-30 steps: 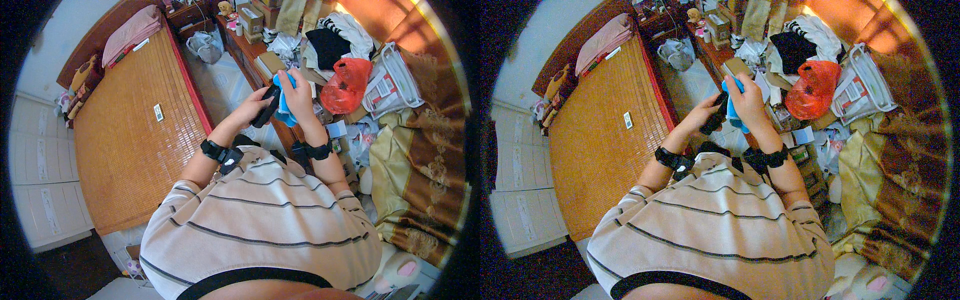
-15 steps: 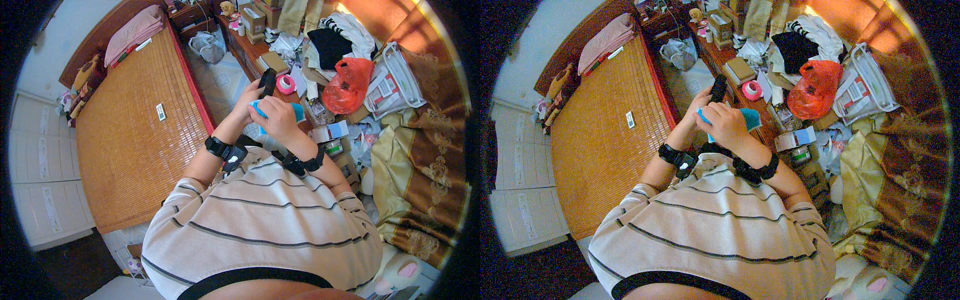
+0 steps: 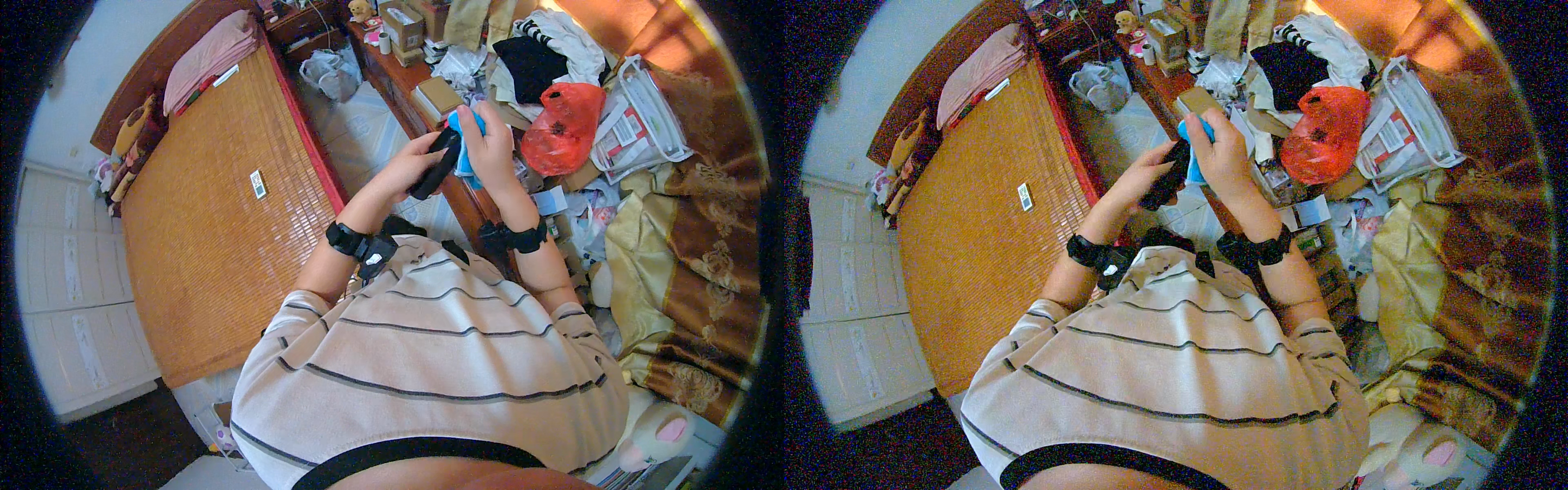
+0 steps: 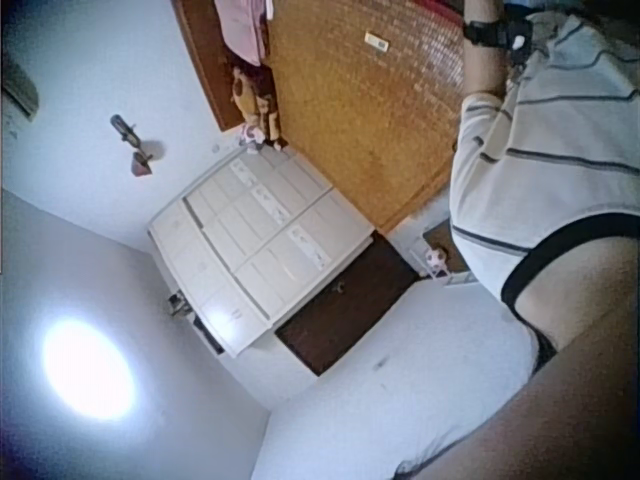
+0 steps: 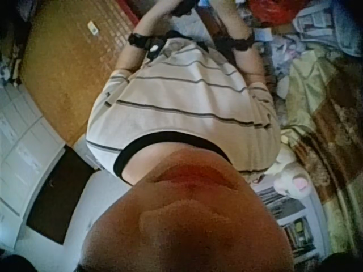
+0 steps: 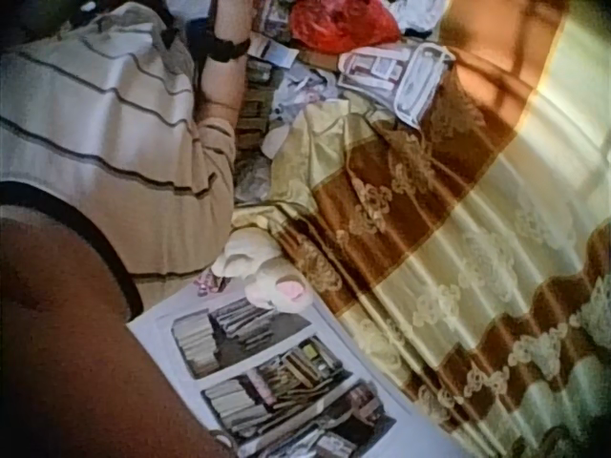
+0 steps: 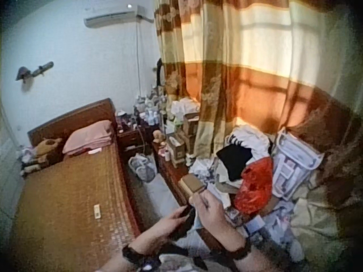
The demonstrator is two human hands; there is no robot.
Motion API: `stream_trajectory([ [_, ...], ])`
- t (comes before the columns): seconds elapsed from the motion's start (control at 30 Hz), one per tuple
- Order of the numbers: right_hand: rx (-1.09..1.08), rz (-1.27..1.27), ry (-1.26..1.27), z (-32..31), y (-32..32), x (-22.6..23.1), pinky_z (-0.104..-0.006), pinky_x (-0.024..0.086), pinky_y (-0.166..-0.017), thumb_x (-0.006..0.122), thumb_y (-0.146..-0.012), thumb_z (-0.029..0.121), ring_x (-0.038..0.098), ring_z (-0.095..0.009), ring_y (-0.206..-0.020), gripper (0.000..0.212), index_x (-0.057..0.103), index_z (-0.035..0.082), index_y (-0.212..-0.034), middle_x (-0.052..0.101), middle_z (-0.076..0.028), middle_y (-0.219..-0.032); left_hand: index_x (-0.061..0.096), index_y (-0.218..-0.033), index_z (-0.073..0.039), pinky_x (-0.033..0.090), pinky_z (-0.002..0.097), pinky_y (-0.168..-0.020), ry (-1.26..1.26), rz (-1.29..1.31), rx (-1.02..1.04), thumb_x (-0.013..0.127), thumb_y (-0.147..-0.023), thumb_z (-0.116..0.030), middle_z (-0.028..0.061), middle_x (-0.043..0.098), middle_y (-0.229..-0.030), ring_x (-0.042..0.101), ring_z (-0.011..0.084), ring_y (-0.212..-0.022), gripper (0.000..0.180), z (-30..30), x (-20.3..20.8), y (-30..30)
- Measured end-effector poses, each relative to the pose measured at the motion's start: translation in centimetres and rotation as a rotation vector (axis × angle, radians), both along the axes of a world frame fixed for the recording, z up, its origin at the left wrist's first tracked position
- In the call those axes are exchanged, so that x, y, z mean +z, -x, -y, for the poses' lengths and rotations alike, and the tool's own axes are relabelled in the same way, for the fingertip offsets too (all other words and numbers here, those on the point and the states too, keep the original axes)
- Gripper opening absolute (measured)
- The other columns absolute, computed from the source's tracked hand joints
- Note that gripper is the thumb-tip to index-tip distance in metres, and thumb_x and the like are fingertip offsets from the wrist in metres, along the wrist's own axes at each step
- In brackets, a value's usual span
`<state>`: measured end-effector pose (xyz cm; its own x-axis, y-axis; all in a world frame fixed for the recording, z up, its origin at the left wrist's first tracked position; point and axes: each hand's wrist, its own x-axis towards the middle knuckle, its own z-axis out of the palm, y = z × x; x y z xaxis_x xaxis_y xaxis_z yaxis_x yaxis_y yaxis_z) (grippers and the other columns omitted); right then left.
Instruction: The person wipes a small black device, several bottles, and a large white and blue cylindrical container using a blue cloth.
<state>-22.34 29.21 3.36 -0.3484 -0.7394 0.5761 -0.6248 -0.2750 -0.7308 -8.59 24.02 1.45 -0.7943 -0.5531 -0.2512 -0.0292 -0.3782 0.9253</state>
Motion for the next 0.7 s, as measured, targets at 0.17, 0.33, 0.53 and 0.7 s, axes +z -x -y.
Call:
stream_trajectory([
  [0.17, 0.013, 0.189, 0.026, 0.7, -0.5, -0.8, -0.0351, 0.035, -0.047, 0.051, -0.084, 0.026, 0.046, -0.028, -0.049, 0.029, 0.045, 0.001, -0.071, 0.047, -0.016, -0.056, 0.042, -0.116, -0.009, 0.048, 0.0233, -0.045, -0.084, -0.027, -0.022, 0.045, -0.085, -0.014, 0.0017, 0.055, -0.079, 0.054, 0.0084, -0.059, 0.032, -0.2, 0.5, 0.0],
  [0.33, -0.045, 0.061, -0.025, 0.1, -1.3, -0.2, -0.0382, 0.036, -0.048, 0.052, -0.083, 0.025, 0.047, -0.034, -0.052, 0.028, 0.045, 0.002, -0.069, 0.046, -0.017, -0.054, 0.043, -0.118, -0.01, 0.047, 0.0271, -0.043, -0.067, 0.028, 0.056, 0.041, -0.084, -0.012, 0.0042, 0.056, -0.076, 0.054, 0.0131, -0.054, 0.034, -0.3, -0.1, 0.2],
  [0.53, 0.008, -0.18, 0.061, -0.7, -3.7, -0.5, -0.0409, 0.039, -0.051, 0.055, -0.079, 0.025, 0.051, -0.034, -0.06, 0.024, 0.048, 0.005, -0.07, 0.05, -0.014, -0.065, 0.049, -0.103, -0.009, 0.048, 0.0268, -0.055, -0.191, -0.052, 0.219, 0.042, -0.085, -0.014, 0.0024, 0.055, -0.082, 0.055, 0.0112, -0.066, 0.02, -0.6, 0.1, 0.6],
  [0.7, 0.15, -0.275, 0.054, -0.6, -4.1, -0.1, -0.037, 0.042, -0.053, 0.058, -0.076, 0.024, 0.053, -0.03, -0.062, 0.021, 0.049, 0.006, -0.07, 0.052, -0.011, -0.068, 0.051, -0.089, -0.01, 0.047, 0.0294, -0.061, -0.41, -0.179, 0.416, 0.041, -0.086, -0.02, 0.0033, 0.055, -0.08, 0.055, 0.0143, -0.07, 0.014, -2.0, 0.5, 0.4],
])
